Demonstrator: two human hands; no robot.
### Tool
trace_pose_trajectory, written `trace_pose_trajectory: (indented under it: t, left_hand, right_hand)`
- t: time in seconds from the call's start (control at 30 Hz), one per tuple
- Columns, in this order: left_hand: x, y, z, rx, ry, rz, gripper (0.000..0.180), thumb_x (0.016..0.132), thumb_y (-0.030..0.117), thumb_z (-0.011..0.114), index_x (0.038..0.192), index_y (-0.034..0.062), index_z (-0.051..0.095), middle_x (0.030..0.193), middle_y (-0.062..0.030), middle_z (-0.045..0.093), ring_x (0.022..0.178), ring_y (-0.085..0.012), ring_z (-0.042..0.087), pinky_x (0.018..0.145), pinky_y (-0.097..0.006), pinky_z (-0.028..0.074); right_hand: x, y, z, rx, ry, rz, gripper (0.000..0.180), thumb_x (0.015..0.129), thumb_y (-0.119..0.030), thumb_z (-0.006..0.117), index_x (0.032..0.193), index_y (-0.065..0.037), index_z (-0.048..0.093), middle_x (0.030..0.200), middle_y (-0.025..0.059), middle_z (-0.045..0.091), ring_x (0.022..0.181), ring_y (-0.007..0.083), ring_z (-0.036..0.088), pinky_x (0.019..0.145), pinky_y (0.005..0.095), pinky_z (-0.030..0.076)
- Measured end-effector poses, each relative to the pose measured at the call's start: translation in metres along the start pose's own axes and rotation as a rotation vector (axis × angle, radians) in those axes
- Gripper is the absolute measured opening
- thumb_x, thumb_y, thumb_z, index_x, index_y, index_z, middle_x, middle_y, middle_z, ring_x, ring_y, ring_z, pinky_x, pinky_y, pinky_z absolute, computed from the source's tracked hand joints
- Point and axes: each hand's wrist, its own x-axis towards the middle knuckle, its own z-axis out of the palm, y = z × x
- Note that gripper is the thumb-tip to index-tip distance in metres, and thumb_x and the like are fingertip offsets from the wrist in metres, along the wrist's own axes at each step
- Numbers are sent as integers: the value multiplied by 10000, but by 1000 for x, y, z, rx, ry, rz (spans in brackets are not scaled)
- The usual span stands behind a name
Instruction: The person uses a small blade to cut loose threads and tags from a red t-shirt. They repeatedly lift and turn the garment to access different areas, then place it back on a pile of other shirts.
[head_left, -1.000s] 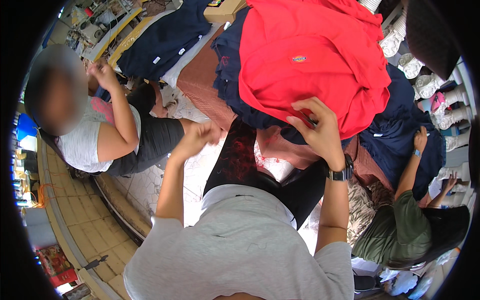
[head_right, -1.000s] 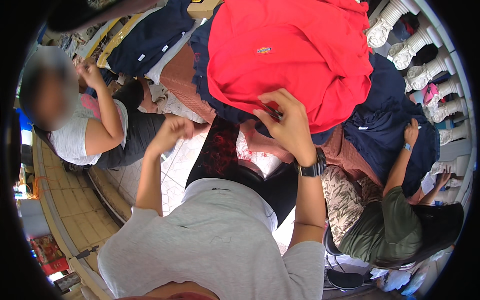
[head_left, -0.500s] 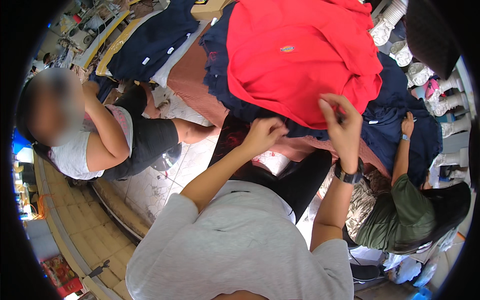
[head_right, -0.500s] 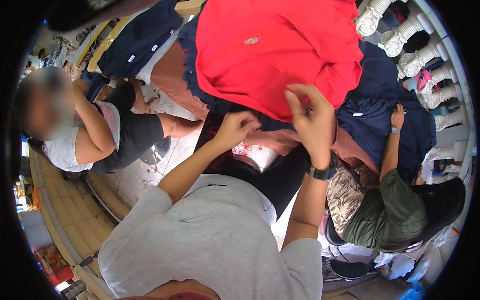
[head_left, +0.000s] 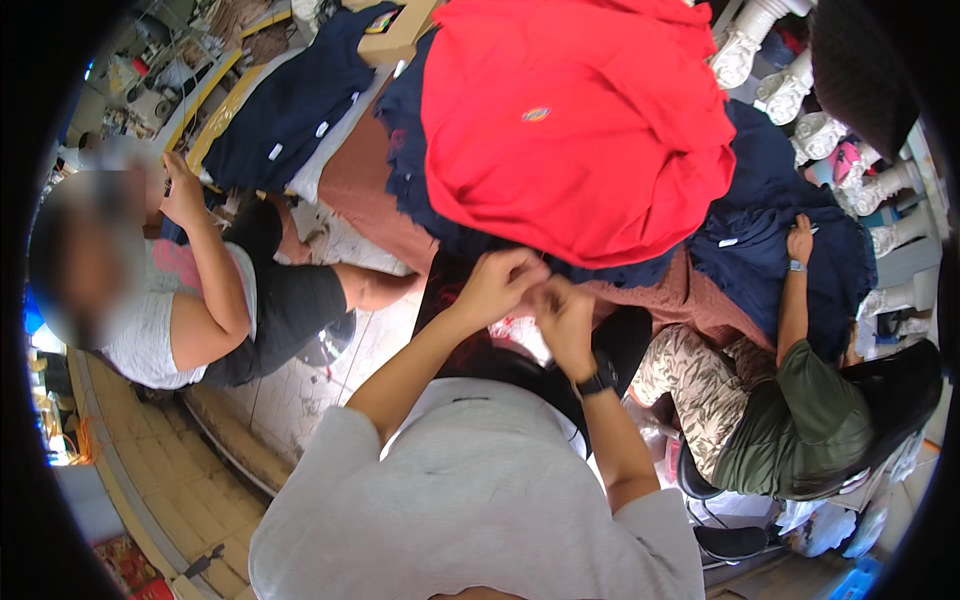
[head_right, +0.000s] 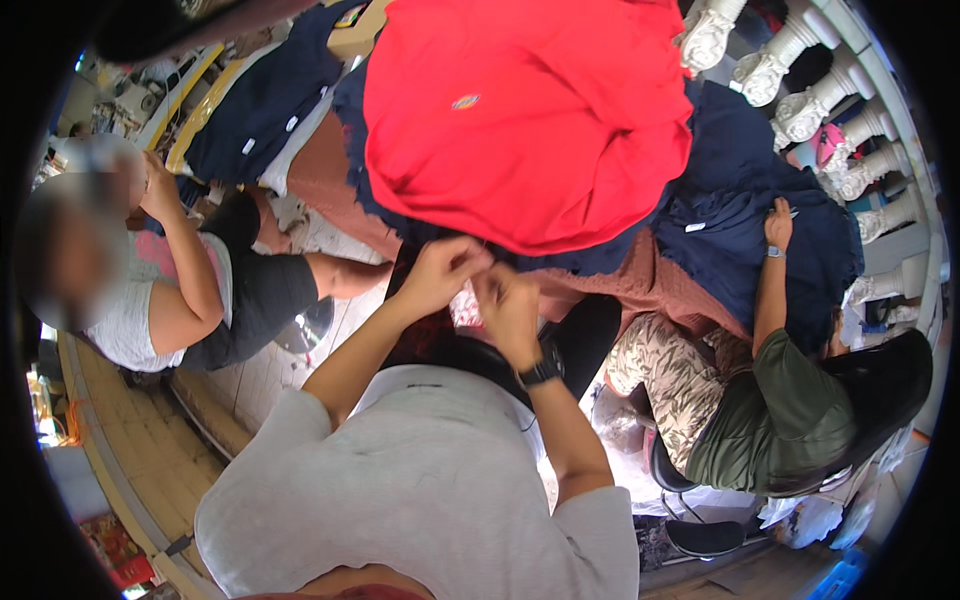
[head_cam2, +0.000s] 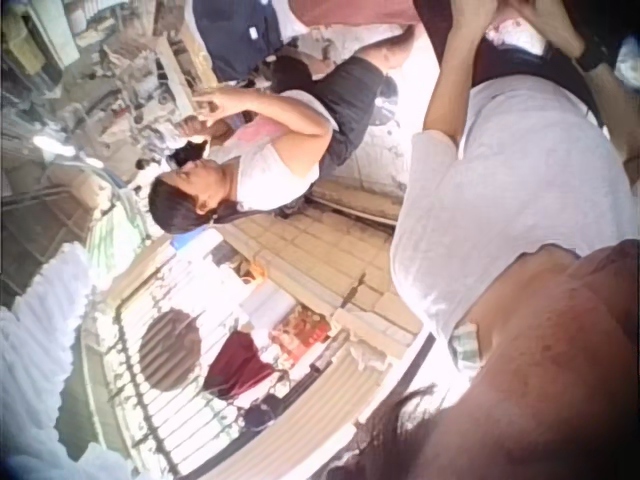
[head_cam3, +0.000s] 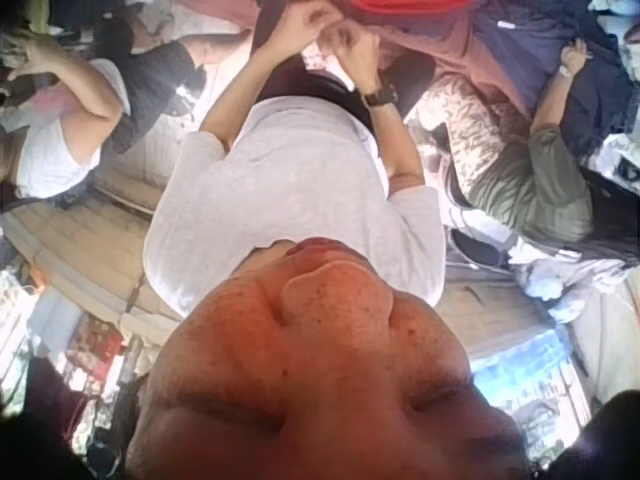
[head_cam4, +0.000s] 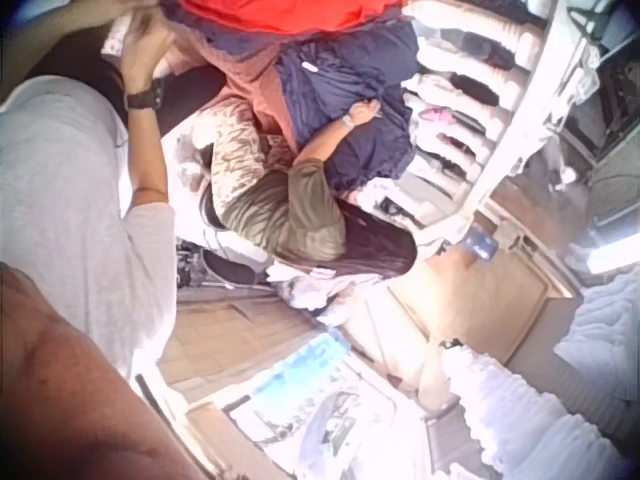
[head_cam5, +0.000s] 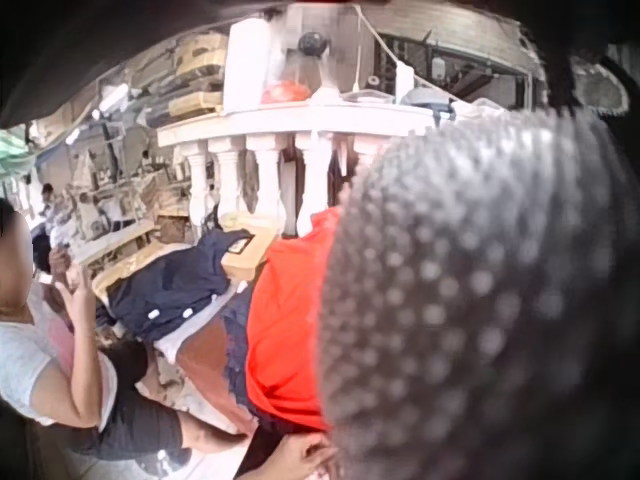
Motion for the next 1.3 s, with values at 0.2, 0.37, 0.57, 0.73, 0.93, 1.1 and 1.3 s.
trace_pose_trajectory:
  t: [0.2, 0.37, 0.57, 0.73, 0.93, 1.1, 1.3]
  left_hand:
    - [-26, 37, -88, 88, 323, 88, 124, 883, 96, 732, 924, 3, 660, 829, -76, 605, 769, -186, 606, 720, -330, 493]
    - [56, 62, -98, 396, 628, 216, 317, 894, 53, 721, 1101, 23, 483, 976, -67, 530, 902, -152, 536, 820, -283, 453]
    - [26, 101, -129, 212, 609, 344, 295, 772, -120, 619, 1026, 9, 544, 912, -83, 532, 860, -199, 557, 792, -277, 467]
    - [-36, 112, -163, 441, 593, 362, 285, 607, -180, 478, 828, -1, 494, 905, -90, 472, 869, -231, 531, 761, -260, 435]
    - [-44, 105, -161, 499, 147, 270, 518, 685, -152, 517, 1169, 32, 520, 1262, -102, 539, 1201, -201, 531, 1033, -325, 424]
    - [40, 72, -175, 141, 565, -95, 357, 989, 300, 617, 1192, 7, 582, 1120, -133, 663, 1040, -233, 633, 944, -365, 487]
    - [60, 59, -149, 733, 712, 60, 232, 967, 216, 599, 932, -9, 642, 921, -248, 666, 846, -461, 642, 758, -510, 499]
  right_hand:
    - [10, -40, -111, -20, -202, -109, 107, 841, -99, 771, 900, -15, 739, 790, 42, 694, 665, 78, 586, 586, 255, 446]
    - [137, -122, -157, -465, 613, -566, 238, 810, -175, 824, 977, -35, 728, 812, 53, 640, 713, 219, 609, 636, 335, 488]
    - [167, -107, -205, -515, 459, -546, 92, 856, -24, 711, 944, -11, 687, 868, 92, 674, 736, 210, 638, 675, 344, 498]
    - [84, -124, -218, -337, 29, -366, 62, 842, 11, 743, 879, -5, 696, 802, -6, 602, 687, 50, 518, 576, 210, 346]
    - [80, -115, -223, -166, 231, -76, 165, 861, -126, 802, 923, -15, 696, 823, -48, 622, 668, -14, 456, 551, 183, 305]
    - [147, -143, -186, -246, 216, -285, 161, 920, -152, 746, 946, 2, 709, 813, -12, 656, 678, 25, 476, 589, 213, 377]
    - [231, -197, -76, -503, -156, -730, 129, 857, -78, 700, 978, -54, 738, 874, 111, 660, 788, 288, 654, 698, 388, 518]
